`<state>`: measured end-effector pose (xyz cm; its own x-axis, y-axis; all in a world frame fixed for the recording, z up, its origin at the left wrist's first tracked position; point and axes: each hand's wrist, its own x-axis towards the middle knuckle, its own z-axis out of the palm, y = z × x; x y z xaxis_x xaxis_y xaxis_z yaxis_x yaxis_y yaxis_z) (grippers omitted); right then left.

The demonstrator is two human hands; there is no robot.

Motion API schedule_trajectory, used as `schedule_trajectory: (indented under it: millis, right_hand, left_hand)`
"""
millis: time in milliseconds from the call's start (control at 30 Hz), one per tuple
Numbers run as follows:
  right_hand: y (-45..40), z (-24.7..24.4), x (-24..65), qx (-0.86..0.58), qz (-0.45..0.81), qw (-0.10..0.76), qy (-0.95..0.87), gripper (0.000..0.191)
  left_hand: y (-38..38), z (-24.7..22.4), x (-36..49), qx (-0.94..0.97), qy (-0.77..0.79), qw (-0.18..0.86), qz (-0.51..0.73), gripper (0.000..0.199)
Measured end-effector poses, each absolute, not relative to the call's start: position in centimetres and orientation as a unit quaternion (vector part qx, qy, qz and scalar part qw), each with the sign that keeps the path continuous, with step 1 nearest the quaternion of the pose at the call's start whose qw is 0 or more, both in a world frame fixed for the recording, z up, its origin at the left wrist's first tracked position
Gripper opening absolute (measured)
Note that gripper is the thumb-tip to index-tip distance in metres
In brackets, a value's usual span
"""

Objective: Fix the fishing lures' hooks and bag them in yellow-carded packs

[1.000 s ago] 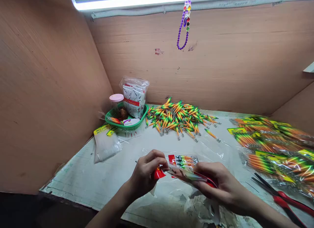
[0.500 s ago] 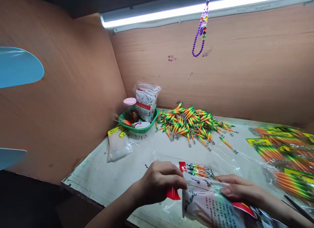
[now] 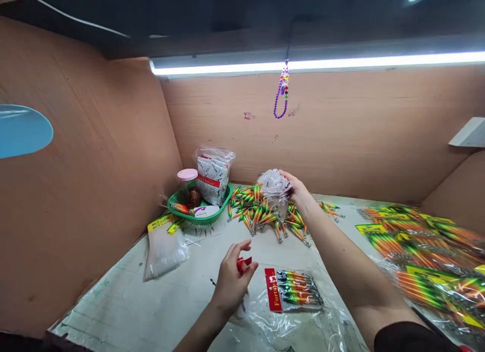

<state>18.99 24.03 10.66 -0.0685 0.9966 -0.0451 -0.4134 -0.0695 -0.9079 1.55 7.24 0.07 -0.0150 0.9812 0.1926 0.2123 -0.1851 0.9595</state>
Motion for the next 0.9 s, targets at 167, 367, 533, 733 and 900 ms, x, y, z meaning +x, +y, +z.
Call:
schedule_trajectory:
  millis: [167, 367, 533, 733, 900]
  right_hand:
    - [25.3, 12.5, 23.6, -0.427, 0.528, 0.608, -0.411, 0.021]
    - [17.5, 11.7, 29.4, -0.476, 0.410, 0.613, -0.479, 0.027]
    - [9.8, 8.9, 30.6, -0.516, 0.341, 0.573, -0.537, 0.026]
    - [4.7, 6.7, 31.6, -0.586, 0.144, 0.376, -0.703, 0.040]
    - [4.2, 5.1, 30.7, -0.571, 0.060, 0.241, -0.782, 0.031]
  left_hand:
    - [6.0, -0.3, -0.9, 0.653, 0.580, 0.385, 0.297, 0.025]
    - [7.7, -2.9, 2.7, 0.678, 0.609, 0.381, 0.152, 0.040]
    - [9.0, -3.7, 5.5, 0.704, 0.613, 0.348, 0.088, 0.062]
    - [8.7, -3.4, 6.1, 0.729, 0.606, 0.313, 0.065, 0.065]
    - [8.7, -3.6, 6.3, 0.745, 0.598, 0.282, 0.084, 0.059]
